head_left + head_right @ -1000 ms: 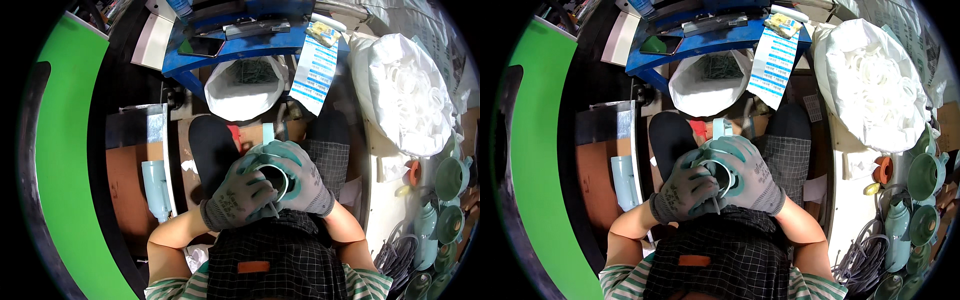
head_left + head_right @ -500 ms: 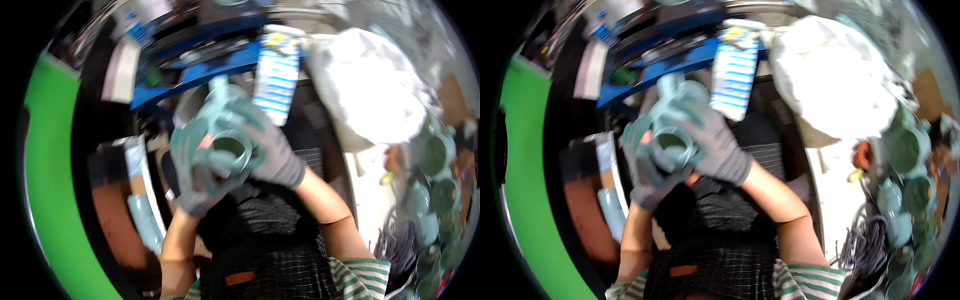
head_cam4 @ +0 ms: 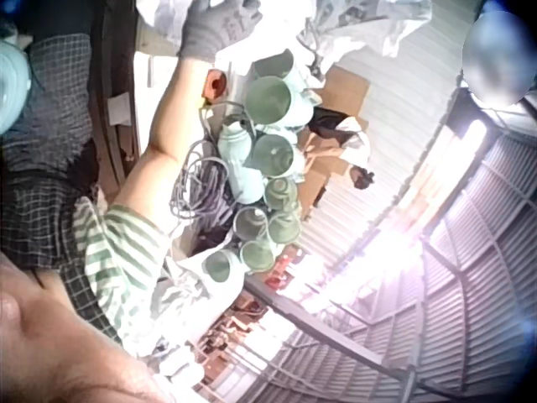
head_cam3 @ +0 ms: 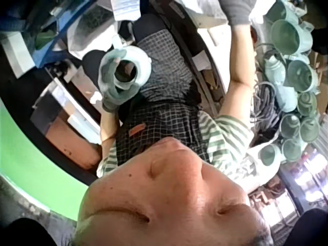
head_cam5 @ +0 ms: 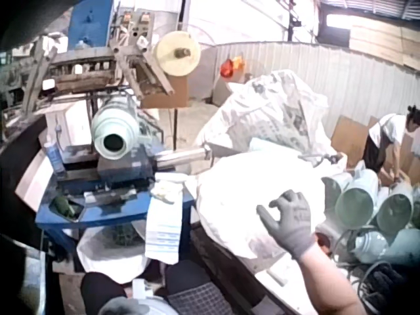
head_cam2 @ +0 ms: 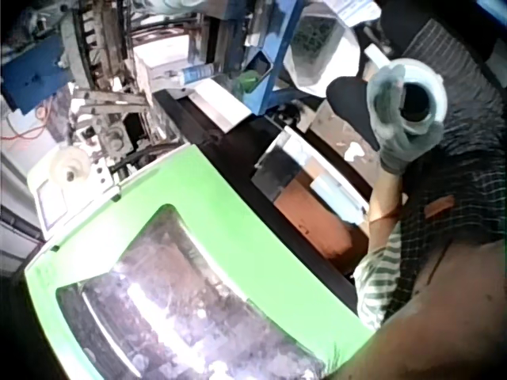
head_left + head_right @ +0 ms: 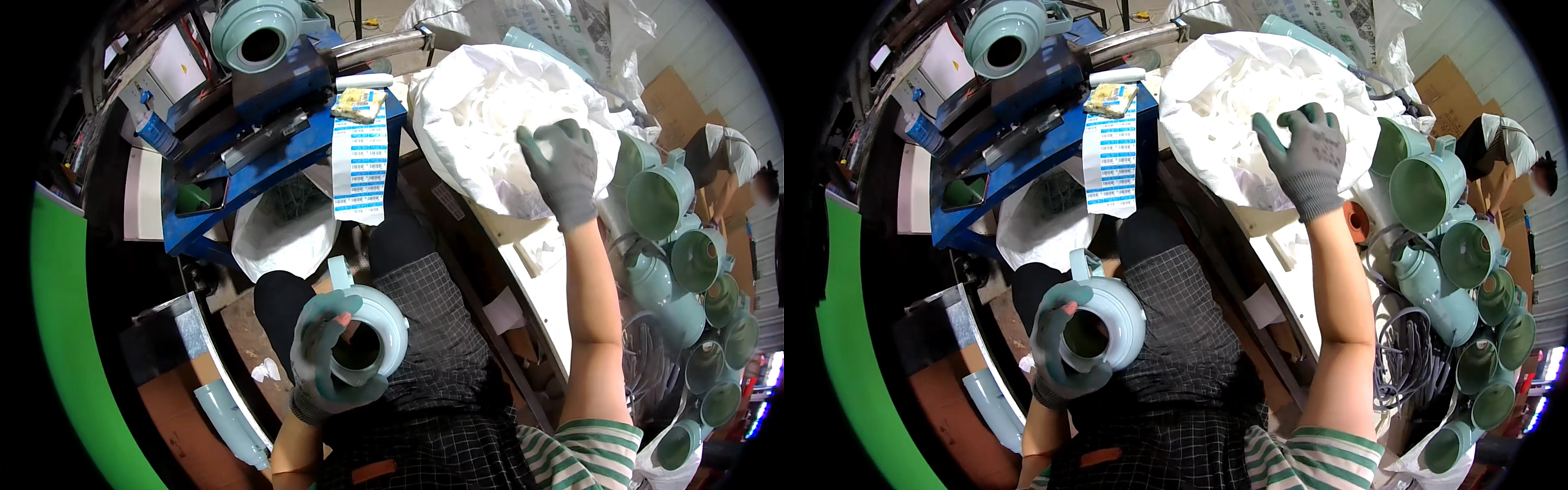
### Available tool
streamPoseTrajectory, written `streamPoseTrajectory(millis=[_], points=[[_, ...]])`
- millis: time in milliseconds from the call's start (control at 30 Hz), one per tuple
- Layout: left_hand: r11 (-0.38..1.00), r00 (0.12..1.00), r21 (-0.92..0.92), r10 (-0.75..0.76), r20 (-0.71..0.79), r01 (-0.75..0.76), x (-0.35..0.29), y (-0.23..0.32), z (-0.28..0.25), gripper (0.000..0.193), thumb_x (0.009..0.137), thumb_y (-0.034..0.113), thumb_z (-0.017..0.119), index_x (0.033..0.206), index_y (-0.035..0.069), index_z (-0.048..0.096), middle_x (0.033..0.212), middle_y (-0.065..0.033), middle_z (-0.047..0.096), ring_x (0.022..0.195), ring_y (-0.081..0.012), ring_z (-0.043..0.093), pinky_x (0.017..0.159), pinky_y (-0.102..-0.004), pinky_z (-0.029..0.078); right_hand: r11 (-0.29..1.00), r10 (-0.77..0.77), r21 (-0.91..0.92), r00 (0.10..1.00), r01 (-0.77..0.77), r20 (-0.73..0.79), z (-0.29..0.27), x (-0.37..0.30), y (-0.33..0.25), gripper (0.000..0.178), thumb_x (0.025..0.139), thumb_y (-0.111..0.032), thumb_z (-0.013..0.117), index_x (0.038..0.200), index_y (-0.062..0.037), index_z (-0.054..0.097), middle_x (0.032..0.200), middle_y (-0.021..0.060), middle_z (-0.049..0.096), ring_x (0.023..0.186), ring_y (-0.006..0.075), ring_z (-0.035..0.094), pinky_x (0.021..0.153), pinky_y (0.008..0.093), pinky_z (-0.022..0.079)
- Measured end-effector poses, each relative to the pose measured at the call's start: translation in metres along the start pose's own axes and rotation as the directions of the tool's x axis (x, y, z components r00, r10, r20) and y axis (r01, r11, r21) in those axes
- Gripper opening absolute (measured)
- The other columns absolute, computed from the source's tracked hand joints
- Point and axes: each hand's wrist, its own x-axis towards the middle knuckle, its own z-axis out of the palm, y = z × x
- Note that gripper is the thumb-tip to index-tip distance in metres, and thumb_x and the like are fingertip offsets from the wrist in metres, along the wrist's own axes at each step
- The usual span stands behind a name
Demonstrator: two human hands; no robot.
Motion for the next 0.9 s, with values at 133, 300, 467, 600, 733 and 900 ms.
streamPoseTrajectory(millis=[133, 300, 467, 600, 733, 900], points=[[0.953, 0.979, 0.227, 0.194, 0.061, -0.203, 0.007, 0.011, 0.000, 0.087, 0.078, 0.060, 0.084, 0.138, 0.003, 0.058, 0.128, -0.0221, 0.067, 0.117, -0.0417, 0.066, 0.101, -0.0544, 0.054, 0.983, -0.072, -0.158, 0.989, 0.093, 0.132, 0.042, 0.015, 0.023, 0.032, 0.090, -0.045, 0.073, 0.093, -0.0145, 0.080, 0.110, 0.0077, 0.071, 0.106, 0.0303, 0.065, 0.089, 0.0436, 0.054], [0.815, 0.982, 0.555, 0.190, 0.011, -0.164, -0.001, 0.014, -0.008, 0.093, 0.076, 0.055, 0.088, 0.146, 0.004, 0.053, 0.137, -0.0148, 0.059, 0.127, -0.0396, 0.055, 0.110, -0.0531, 0.044, 0.997, 0.066, -0.040, 0.993, -0.070, -0.097, 0.014, 0.019, 0.000, 0.025, 0.101, -0.037, 0.064, 0.104, -0.0121, 0.070, 0.100, 0.0167, 0.075, 0.086, 0.0376, 0.072, 0.077, 0.0477, 0.056], [0.944, 0.944, 0.278, 0.243, -0.225, -0.177, -0.005, -0.003, 0.005, 0.077, 0.081, 0.037, 0.089, 0.144, 0.008, 0.056, 0.133, -0.0151, 0.059, 0.121, -0.0331, 0.060, 0.102, -0.0483, 0.050, 0.491, -0.239, 0.839, 0.890, -0.234, 0.389, -0.059, -0.052, -0.108, 0.021, 0.097, -0.012, 0.075, 0.117, -0.0066, 0.073, 0.089, 0.0044, 0.073, 0.071, 0.0095, 0.063, 0.066, 0.0257, 0.052], [0.879, 0.964, 0.429, 0.259, -0.061, -0.209, -0.014, 0.000, -0.009, 0.054, 0.084, 0.026, 0.084, 0.133, 0.013, 0.067, 0.131, -0.0108, 0.062, 0.119, -0.0366, 0.061, 0.094, -0.0508, 0.057, 0.271, -0.891, 0.700, 0.447, 0.661, -0.078, -0.064, -0.105, -0.165, 0.031, 0.078, -0.021, 0.075, 0.108, -0.0119, 0.074, 0.101, 0.0044, 0.069, 0.094, 0.0235, 0.069, 0.079, 0.0417, 0.058], [0.820, 0.979, 0.540, 0.199, 0.040, -0.189, -0.025, 0.010, -0.031, 0.042, 0.080, 0.032, 0.080, 0.115, 0.011, 0.070, 0.126, -0.0124, 0.061, 0.115, -0.0394, 0.061, 0.091, -0.0534, 0.057, 0.225, -0.857, 0.704, 0.481, 0.674, -0.186, -0.053, -0.118, -0.181, 0.036, 0.075, -0.028, 0.071, 0.107, -0.0114, 0.073, 0.118, 0.0084, 0.067, 0.107, 0.0281, 0.067, 0.093, 0.0480, 0.056], [0.863, 0.992, 0.492, 0.124, 0.006, -0.111, -0.026, 0.008, -0.047, 0.035, 0.072, 0.038, 0.081, 0.094, 0.012, 0.074, 0.117, -0.0099, 0.062, 0.119, -0.0378, 0.056, 0.106, -0.0622, 0.044, 0.174, -0.922, 0.721, 0.368, 0.670, -0.120, -0.048, -0.123, -0.194, 0.040, 0.081, -0.038, 0.074, 0.107, -0.0081, 0.072, 0.123, 0.0085, 0.065, 0.109, 0.0297, 0.064, 0.093, 0.0480, 0.053]])
